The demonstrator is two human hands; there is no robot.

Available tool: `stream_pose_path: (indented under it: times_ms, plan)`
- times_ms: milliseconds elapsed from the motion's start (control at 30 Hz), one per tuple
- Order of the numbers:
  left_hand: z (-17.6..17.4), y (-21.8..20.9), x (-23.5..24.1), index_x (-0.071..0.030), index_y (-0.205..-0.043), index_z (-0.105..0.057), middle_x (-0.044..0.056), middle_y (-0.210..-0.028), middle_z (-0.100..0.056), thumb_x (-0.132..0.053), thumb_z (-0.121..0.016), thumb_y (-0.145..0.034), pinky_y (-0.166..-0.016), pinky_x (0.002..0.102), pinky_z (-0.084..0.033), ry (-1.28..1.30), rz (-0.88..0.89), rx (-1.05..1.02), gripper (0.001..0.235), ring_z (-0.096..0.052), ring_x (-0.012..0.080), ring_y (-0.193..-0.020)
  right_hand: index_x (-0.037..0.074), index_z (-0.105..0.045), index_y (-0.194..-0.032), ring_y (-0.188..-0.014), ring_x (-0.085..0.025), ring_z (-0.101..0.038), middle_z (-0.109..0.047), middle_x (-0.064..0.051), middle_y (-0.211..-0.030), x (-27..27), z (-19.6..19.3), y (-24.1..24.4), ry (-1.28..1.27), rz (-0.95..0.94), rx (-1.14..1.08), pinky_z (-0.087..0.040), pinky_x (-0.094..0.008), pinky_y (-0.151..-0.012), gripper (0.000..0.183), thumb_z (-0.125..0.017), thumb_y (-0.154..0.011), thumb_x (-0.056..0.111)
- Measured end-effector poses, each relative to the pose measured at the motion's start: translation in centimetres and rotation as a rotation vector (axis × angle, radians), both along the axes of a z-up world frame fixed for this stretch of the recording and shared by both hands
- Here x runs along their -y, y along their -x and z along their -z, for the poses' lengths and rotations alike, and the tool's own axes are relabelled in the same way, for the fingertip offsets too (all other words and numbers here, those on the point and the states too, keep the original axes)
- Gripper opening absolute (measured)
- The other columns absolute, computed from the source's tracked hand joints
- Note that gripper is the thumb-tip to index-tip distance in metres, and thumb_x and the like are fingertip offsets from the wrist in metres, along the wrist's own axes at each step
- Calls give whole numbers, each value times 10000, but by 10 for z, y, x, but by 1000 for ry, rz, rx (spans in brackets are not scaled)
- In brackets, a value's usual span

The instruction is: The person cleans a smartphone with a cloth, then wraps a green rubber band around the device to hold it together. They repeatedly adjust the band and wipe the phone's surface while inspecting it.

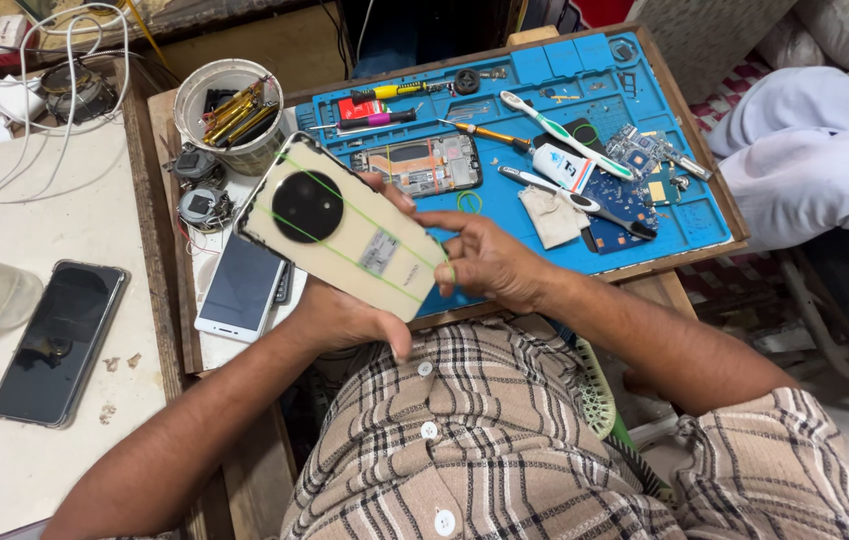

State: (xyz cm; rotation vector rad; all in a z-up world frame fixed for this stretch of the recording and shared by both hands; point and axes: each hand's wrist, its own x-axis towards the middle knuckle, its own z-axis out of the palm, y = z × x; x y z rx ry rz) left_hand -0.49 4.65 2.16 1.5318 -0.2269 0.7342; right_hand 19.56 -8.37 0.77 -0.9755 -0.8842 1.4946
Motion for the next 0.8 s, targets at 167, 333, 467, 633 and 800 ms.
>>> stream_pose_path:
  times_ms: [167,333,467,633,800]
  plan:
    - [4,-7,4,-176,-1621,-184,44,-1443,-394,-541,-933,-503,-1156,376,-442,-316,-248,143,1395,-456,190,-1382,140,-426,-1461,-437,-19,-464,-681,-26,-824,4,11,28,56,-126,-400,-336,-159,-378,708,-790,-894,359]
    - [9,-9,13,-163,-1604,-217,46,-1465,-432,-539,-961,-512,-1166,379,-454,-365,-353,197,1374,-492,198,-1378,40,-522,-1287,-470,-61,-450,-669,-75,-828,5,24,46,33,-93,-566,-321,-170,-390,381,-673,-1037,286]
    - [7,-17,14,-148,-1594,-246,89,-1520,-406,-558,-909,-486,-1191,403,-431,-411,-392,189,1355,-460,247,-1387,25,-578,-1225,-460,-39,-455,-646,-46,-781,7,20,32,-40,3,-459,-327,-157,-401,290,-657,-1067,256]
    - [1,-8,4,-74,-1610,-68,160,-1352,-530,-539,-886,-616,-1121,413,-473,-431,-158,-183,1368,-566,287,-1245,9,-660,-1152,-468,-19,-468,-613,-12,-713,13,-3,15,-118,107,-149,-338,-161,-383,261,-667,-1045,246]
    - [4,-3,0,-2,-1501,-476,264,-1291,-693,-500,-713,-968,-1013,421,-569,263,362,-547,767,-688,351,-1162,2,-687,-1038,-492,-13,-485,-678,-10,-787,20,-16,8,-85,197,-6,-344,-167,-364,258,-671,-996,256]
